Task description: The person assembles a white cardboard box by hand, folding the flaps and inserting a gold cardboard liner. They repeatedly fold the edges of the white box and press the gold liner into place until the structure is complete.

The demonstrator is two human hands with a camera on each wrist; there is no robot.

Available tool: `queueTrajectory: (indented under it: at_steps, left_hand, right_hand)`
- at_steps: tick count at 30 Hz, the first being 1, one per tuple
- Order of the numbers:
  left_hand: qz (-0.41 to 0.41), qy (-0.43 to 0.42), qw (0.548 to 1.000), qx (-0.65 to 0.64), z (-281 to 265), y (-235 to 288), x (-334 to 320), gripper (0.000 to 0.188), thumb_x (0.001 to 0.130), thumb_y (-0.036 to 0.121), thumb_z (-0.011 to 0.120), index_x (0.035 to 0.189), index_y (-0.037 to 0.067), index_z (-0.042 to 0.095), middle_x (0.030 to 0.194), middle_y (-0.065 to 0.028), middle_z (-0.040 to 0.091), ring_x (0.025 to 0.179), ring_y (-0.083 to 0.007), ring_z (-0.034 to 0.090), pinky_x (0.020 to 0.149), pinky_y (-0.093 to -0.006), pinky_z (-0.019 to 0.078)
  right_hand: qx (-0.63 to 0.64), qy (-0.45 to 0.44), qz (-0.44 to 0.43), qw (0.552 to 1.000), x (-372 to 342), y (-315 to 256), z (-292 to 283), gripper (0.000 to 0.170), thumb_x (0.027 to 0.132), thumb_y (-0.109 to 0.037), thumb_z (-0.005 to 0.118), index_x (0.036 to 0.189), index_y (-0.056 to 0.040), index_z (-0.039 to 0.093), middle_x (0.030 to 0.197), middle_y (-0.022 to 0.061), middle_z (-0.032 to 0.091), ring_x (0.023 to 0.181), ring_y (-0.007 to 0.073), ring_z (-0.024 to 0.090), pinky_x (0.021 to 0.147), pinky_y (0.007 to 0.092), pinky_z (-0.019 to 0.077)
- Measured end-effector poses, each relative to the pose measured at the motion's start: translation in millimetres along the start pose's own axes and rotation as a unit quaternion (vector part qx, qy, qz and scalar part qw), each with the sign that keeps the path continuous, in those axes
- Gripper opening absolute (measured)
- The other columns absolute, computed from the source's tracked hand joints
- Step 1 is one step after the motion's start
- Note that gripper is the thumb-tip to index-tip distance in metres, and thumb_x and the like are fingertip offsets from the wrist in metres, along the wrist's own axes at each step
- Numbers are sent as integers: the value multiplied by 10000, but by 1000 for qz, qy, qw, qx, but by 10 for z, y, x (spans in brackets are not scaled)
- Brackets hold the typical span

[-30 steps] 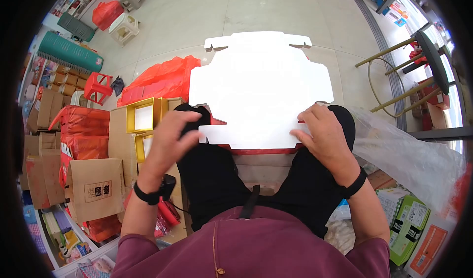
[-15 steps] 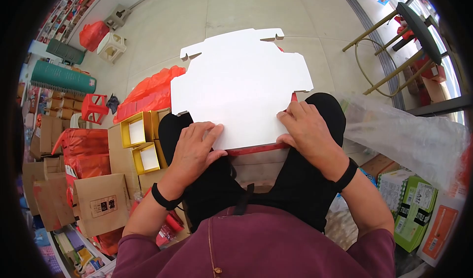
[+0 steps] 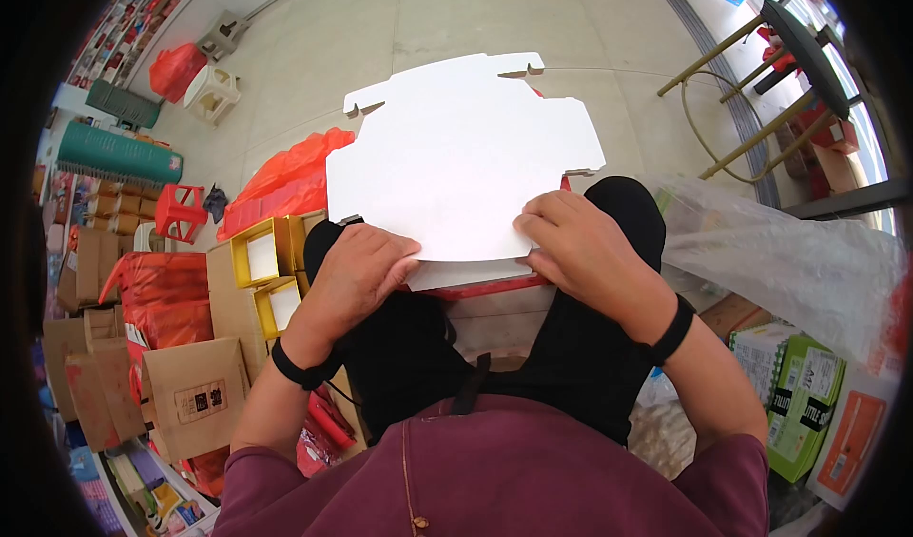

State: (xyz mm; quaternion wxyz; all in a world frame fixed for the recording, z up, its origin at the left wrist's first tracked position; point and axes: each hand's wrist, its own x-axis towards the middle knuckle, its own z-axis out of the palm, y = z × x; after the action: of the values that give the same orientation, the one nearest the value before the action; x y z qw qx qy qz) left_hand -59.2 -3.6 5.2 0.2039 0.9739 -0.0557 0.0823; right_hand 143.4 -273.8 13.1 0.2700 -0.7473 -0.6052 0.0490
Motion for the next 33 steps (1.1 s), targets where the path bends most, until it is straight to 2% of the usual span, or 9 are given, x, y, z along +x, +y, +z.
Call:
queueTrajectory:
  at_steps: [3,4,8,11,12,13,24,27,33]
  left_hand:
    - [-47,-15,999,-6,-50,-26,115,170,1037,226,692,1126,84,721,986,-94,722,959,-326,679,888,-435,528]
    - [-54,-14,998,-10,-72,-38,163,160,1045,232,687,1090,78,701,981,-110,701,932,-341,670,837,-437,538]
    - [-102,-7,993,-66,-34,-199,277,240,1052,268,700,1066,32,662,970,-132,648,894,-340,645,801,-421,534]
    - [-159,-52,982,-86,-52,-284,408,256,1059,269,698,1045,16,658,965,-128,643,878,-319,636,797,-411,526]
    - [-156,-46,982,-93,-19,-334,430,278,1065,283,693,1018,11,655,952,-119,617,857,-297,617,783,-404,517]
    - [-159,-47,982,-85,6,-362,443,280,1064,292,691,1015,18,662,951,-116,608,854,-295,615,780,-405,517]
    - [-189,-85,978,-12,83,-380,574,291,1055,349,674,1013,64,715,1032,-100,591,882,-305,658,780,-437,553]
    - [-193,-89,977,11,103,-362,596,286,1062,340,663,1007,64,715,1054,-107,594,885,-307,668,785,-440,560]
    - [-203,-94,975,10,100,-333,624,293,1077,340,637,1005,63,699,1096,-110,601,909,-314,690,797,-445,579]
  right_hand:
    - [34,-11,22,999,126,167,109,238,865,-32,775,1091,-37,702,1039,134,681,975,363,667,869,469,543]
    - [45,5,35,998,184,183,122,130,923,-77,748,1034,-38,692,947,137,673,933,365,666,836,465,543]
    - [75,-64,83,992,382,328,69,170,994,-176,702,1015,-8,694,887,149,661,921,355,669,804,433,543]
    - [120,-85,117,982,473,404,59,223,976,-245,721,1002,-25,736,916,168,692,898,365,682,798,460,537]
    - [133,-108,148,974,503,421,60,221,993,-207,709,983,13,697,922,162,631,898,325,666,815,450,523]
    - [121,-116,151,974,524,433,64,231,992,-220,708,986,11,698,927,166,625,893,331,660,810,451,521]
    - [24,-153,148,977,650,470,132,238,992,-251,702,1033,-25,765,910,177,653,890,342,664,811,458,523]
    - [26,-139,132,981,651,531,192,245,966,-246,687,1006,-9,730,906,191,633,864,373,648,799,459,523]
    - [23,-154,155,976,681,503,187,231,968,-221,647,968,0,717,899,199,630,847,376,647,785,470,517]
